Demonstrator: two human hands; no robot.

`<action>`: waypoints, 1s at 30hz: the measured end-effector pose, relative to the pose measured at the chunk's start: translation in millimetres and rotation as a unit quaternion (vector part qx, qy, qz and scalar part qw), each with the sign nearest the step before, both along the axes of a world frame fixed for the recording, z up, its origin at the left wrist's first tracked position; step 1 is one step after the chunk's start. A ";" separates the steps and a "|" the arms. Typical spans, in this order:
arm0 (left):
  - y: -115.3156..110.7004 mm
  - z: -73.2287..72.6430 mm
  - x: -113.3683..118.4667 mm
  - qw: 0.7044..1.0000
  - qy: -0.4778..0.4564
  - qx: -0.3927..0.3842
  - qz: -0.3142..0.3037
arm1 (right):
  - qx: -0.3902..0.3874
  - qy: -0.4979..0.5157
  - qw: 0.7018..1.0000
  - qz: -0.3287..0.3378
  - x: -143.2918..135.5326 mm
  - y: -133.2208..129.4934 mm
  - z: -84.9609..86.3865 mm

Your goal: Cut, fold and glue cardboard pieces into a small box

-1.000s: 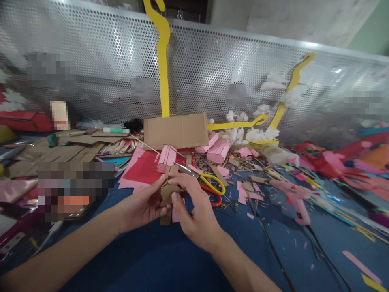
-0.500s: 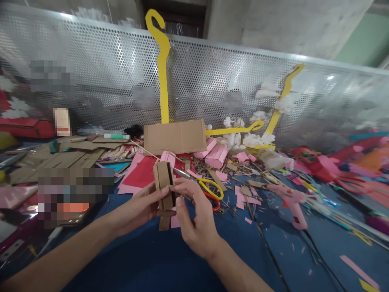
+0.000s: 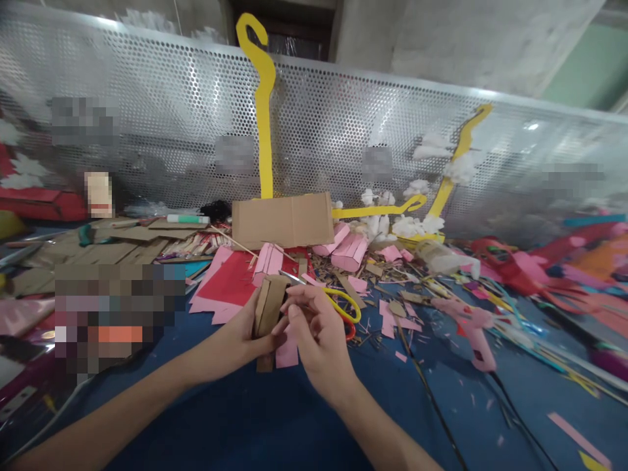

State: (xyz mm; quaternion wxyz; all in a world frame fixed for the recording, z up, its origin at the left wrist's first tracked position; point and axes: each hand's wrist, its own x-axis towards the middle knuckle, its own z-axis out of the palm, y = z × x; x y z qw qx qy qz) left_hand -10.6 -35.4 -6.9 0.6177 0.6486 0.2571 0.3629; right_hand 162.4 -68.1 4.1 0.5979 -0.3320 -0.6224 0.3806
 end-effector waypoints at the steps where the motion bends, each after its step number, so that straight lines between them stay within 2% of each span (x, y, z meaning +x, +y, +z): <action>1: -0.2 -0.2 -0.9 1.000 0.007 0.017 0.007 | 0.005 -0.012 1.000 -0.011 0.5 0.5 -0.8; 4: -2.4 -0.2 -3.7 0.997 0.042 0.051 0.029 | 0.026 -0.049 0.996 -0.072 3.0 1.9 -3.4; 9: -7.9 4.2 -4.9 0.995 0.092 0.027 -0.002 | 0.082 -0.114 0.980 -0.143 8.4 5.0 -7.3; 16: -11.6 12.8 -5.2 0.991 0.112 0.073 0.000 | 0.105 -0.121 0.973 -0.167 9.6 5.1 -9.4; 30: -10.3 10.2 -7.7 0.982 0.131 0.134 -0.005 | 0.146 -0.143 0.965 -0.165 11.3 4.0 1.6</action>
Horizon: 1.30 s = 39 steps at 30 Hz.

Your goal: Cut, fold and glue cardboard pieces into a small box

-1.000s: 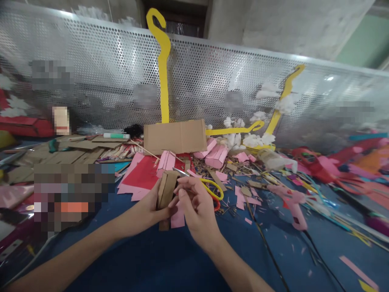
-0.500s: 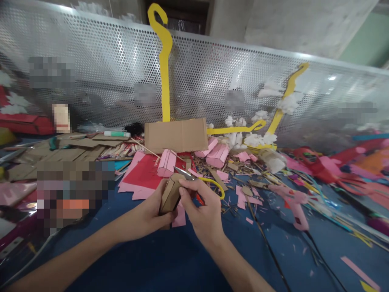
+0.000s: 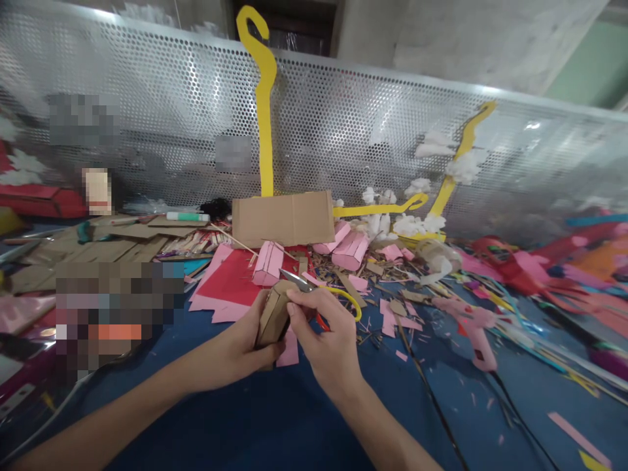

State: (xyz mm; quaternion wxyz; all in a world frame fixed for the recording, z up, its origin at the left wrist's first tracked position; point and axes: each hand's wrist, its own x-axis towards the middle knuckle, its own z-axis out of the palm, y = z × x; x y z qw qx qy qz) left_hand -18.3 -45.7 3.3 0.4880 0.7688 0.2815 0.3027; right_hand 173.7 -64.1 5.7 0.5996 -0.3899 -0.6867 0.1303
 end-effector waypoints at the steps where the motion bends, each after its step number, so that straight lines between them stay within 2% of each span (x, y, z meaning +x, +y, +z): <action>1: 0.0 0.0 0.0 1.000 0.000 0.006 -0.004 | -0.002 0.004 1.000 0.003 0.4 0.2 0.1; 4: -1.2 0.9 0.5 0.999 -0.012 0.027 -0.020 | -0.024 0.040 0.998 0.040 1.0 -0.3 1.5; 9: -6.3 3.1 2.3 0.998 -0.037 0.000 -0.060 | -0.111 0.119 0.971 0.177 -2.9 -6.7 8.2; 13: -6.7 1.0 3.1 0.997 -0.036 0.039 -0.050 | -0.160 0.137 0.951 0.228 -5.2 -11.4 11.0; 16: -5.9 0.1 3.2 0.997 -0.024 0.070 -0.034 | -0.154 0.127 0.953 0.229 -4.0 -12.7 10.7; 19: -6.5 1.1 3.4 0.997 -0.017 0.067 -0.027 | -0.155 0.121 0.953 0.229 -3.1 -12.8 10.5; 23: -7.0 4.0 4.4 0.998 -0.037 0.017 -0.047 | -0.152 0.150 0.954 0.213 -4.4 -8.0 8.5; 26: -3.3 5.7 4.5 0.998 -0.053 -0.028 -0.024 | -0.163 0.219 0.948 0.167 -3.5 1.7 2.8; 28: 1.1 6.1 4.3 0.995 -0.085 -0.051 0.004 | -0.189 0.285 0.932 0.119 -1.3 9.4 -1.9; 30: 5.6 6.2 4.1 0.990 -0.121 -0.066 0.033 | -0.228 0.352 0.903 0.095 1.0 16.0 -5.7; 33: 9.2 6.9 4.2 0.983 -0.154 -0.076 0.067 | -0.287 0.420 0.853 0.116 2.9 22.8 -9.0; 35: 9.0 7.8 4.2 0.980 -0.167 -0.057 0.090 | -0.321 0.438 0.829 0.132 3.1 25.7 -10.7; 39: 5.7 9.3 3.1 0.981 -0.155 0.013 0.114 | -0.364 0.438 0.810 0.139 4.0 28.6 -15.1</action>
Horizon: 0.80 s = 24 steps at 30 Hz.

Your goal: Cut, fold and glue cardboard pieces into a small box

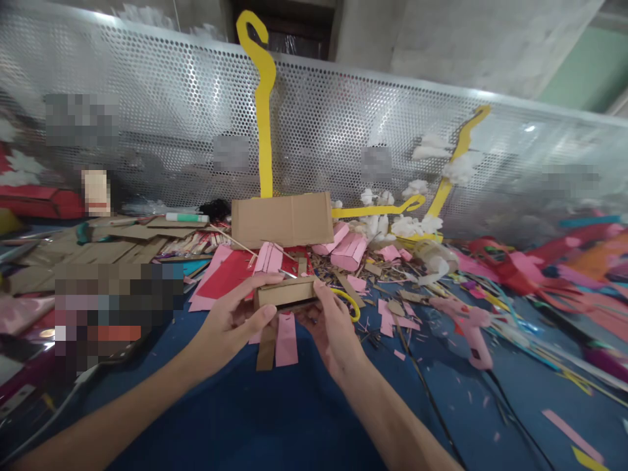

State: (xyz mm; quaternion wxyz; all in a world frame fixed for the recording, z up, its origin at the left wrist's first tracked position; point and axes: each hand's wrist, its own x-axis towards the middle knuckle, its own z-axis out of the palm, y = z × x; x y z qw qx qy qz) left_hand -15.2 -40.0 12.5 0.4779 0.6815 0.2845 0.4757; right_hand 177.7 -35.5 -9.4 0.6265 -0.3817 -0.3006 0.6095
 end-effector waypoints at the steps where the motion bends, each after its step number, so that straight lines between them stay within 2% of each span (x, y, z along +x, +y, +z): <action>1: -0.7 0.2 -0.5 1.000 0.012 0.012 0.004 | -0.001 0.000 1.000 0.003 0.3 0.1 -0.8; 4: -1.7 0.3 -2.2 0.998 0.037 0.040 0.024 | 0.010 0.012 1.000 0.005 -0.1 -1.1 -1.4; 8: -2.4 -0.5 -3.9 0.997 0.027 0.062 0.048 | 0.023 0.024 0.999 -0.008 -4.8 -2.8 -0.4; 12: -2.9 -1.5 -2.6 0.999 -0.013 0.020 0.032 | 0.042 0.014 0.998 -0.041 -9.5 -4.9 1.0; 17: 0.9 -0.2 1.3 0.994 -0.094 -0.059 0.001 | 0.114 -0.044 0.992 -0.029 -11.1 -13.1 7.9; 24: 5.8 0.4 2.8 0.992 -0.108 -0.067 0.026 | 0.088 -0.038 0.995 -0.024 -9.6 -13.4 5.2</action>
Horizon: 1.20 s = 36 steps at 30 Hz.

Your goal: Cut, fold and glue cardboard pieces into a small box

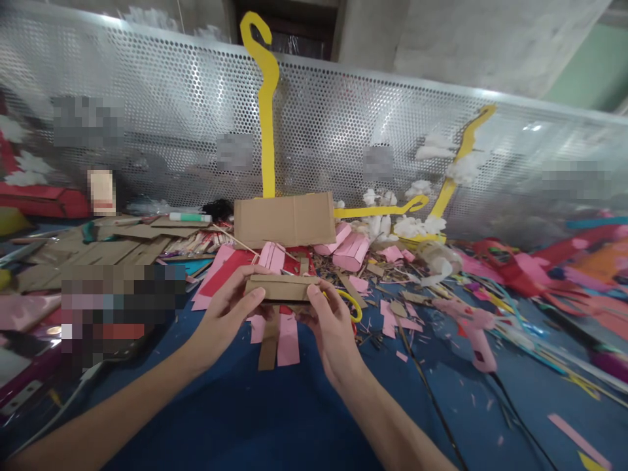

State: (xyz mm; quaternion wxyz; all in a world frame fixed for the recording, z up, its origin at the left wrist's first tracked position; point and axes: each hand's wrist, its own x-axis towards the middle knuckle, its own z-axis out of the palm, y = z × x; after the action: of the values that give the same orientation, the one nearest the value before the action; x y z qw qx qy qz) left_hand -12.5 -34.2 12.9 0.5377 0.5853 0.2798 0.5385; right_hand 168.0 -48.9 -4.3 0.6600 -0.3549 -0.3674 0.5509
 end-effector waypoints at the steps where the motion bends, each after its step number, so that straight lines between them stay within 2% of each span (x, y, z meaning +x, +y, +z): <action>1: 0.0 -0.4 -0.1 1.000 0.007 -0.001 0.000 | -0.002 0.001 1.000 0.000 0.2 0.5 -1.2; 5: 1.5 1.6 -4.8 0.994 0.107 0.024 0.018 | -0.016 0.013 1.000 -0.017 -0.6 1.2 -2.0; 7: 4.6 6.2 -10.9 0.973 0.207 0.079 0.067 | -0.028 0.027 0.999 -0.036 -1.1 1.1 -0.1; 8: 6.5 9.3 -15.1 0.953 0.255 0.112 0.117 | -0.030 0.032 0.998 -0.044 -0.9 1.1 1.0; 10: 9.6 15.1 -25.7 0.890 0.381 0.165 0.187 | -0.025 0.035 0.998 -0.054 0.8 1.5 2.7; 13: 7.8 17.6 -46.3 0.744 0.569 0.193 0.293 | -0.015 0.034 0.997 -0.062 5.6 3.3 2.8; 16: -2.0 7.2 -70.0 0.618 0.663 0.179 0.383 | -0.018 0.055 0.996 -0.068 9.7 5.4 1.1; 18: -9.4 -3.7 -84.9 0.562 0.707 0.152 0.401 | -0.023 0.067 0.995 -0.071 10.8 6.3 0.2; 20: -15.1 -12.4 -96.7 0.547 0.733 0.125 0.385 | -0.026 0.074 0.994 -0.073 11.2 6.9 -0.2; 22: -18.9 -15.5 -104.0 0.550 0.728 0.139 0.385 | -0.026 0.078 0.994 -0.075 11.9 7.4 -0.5; 24: -21.6 -12.5 -106.0 0.562 0.726 0.121 0.377 | -0.027 0.083 0.993 -0.077 13.3 8.1 -0.6; 26: -23.8 -6.0 -101.9 0.592 0.706 0.113 0.372 | -0.026 0.088 0.993 -0.077 15.0 8.9 -0.7; 27: -24.7 -2.6 -97.3 0.618 0.684 0.119 0.369 | -0.026 0.090 0.993 -0.077 15.8 9.2 -0.7; 29: -25.2 2.0 -82.8 0.715 0.614 0.117 0.314 | -0.028 0.092 0.993 -0.075 16.8 9.9 -0.7; 31: -22.6 2.6 -62.3 0.826 0.517 0.109 0.198 | -0.032 0.094 0.992 -0.073 17.1 10.8 -1.0; 33: -15.9 -0.2 -38.9 0.913 0.399 0.067 0.058 | -0.036 0.094 0.993 -0.067 17.1 12.3 -1.7; 34: -11.2 -1.9 -27.4 0.942 0.334 0.036 0.010 | -0.038 0.091 0.993 -0.062 17.1 13.3 -2.2; 36: -0.7 -4.2 -8.0 0.973 0.228 0.005 -0.026 | -0.045 0.082 0.994 -0.054 17.0 15.9 -3.9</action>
State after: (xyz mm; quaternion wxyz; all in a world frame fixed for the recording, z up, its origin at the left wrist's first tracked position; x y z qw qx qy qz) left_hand -20.5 -35.0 8.7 0.4706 0.7023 0.3774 0.3781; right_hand 185.0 -33.0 -8.1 0.7001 -0.3565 -0.2672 0.5579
